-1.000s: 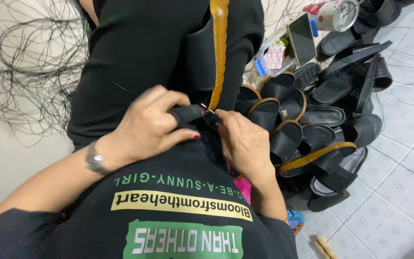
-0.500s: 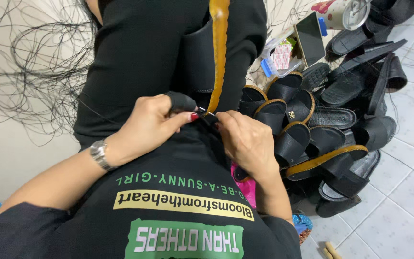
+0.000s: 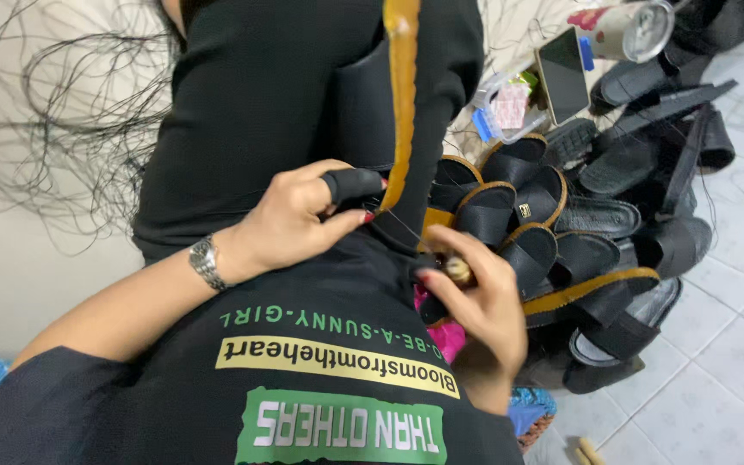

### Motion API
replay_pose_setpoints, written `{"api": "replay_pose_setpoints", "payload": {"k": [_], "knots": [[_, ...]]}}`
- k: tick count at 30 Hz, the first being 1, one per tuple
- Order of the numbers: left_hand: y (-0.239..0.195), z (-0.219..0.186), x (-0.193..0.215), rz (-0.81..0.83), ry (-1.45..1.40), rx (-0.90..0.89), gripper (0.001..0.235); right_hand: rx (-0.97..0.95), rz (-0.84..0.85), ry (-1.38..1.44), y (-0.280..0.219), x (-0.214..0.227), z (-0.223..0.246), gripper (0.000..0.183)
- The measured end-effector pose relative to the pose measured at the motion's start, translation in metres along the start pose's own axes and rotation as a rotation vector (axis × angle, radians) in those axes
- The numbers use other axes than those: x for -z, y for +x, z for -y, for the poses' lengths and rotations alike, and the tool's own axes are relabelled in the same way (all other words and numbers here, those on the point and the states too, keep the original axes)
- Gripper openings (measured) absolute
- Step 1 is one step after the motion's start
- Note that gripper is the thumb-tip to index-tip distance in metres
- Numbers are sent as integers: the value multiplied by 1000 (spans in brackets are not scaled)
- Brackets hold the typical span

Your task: The person sits on the floor and sews a black sandal using a needle and thread. They repeatedly push the needle through the sandal strap and pull the thread to secure it. A pile of other sandals is visible nearby.

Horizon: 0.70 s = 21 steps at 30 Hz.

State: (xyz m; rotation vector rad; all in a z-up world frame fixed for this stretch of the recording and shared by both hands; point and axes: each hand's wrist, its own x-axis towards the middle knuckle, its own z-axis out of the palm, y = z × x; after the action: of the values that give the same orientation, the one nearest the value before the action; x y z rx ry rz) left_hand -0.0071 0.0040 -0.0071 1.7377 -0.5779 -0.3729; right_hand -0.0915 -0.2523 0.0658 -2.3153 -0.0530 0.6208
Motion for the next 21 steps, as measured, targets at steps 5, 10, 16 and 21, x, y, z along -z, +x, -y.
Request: {"api": "replay_pose_setpoints", "payload": {"k": [5, 10, 16, 21], "knots": [[3, 3, -6, -143, -166, 49, 27, 345, -354, 880, 36, -60, -36, 12], [10, -7, -9, -164, -17, -13, 23, 405, -312, 1022, 39, -67, -38, 14], [-13, 8, -26, -102, 633, -187, 44, 27, -566, 589, 21, -68, -130, 6], [-9, 23, -21, -102, 768, -162, 55, -128, -625, 1021, 7, -65, -193, 18]]}}
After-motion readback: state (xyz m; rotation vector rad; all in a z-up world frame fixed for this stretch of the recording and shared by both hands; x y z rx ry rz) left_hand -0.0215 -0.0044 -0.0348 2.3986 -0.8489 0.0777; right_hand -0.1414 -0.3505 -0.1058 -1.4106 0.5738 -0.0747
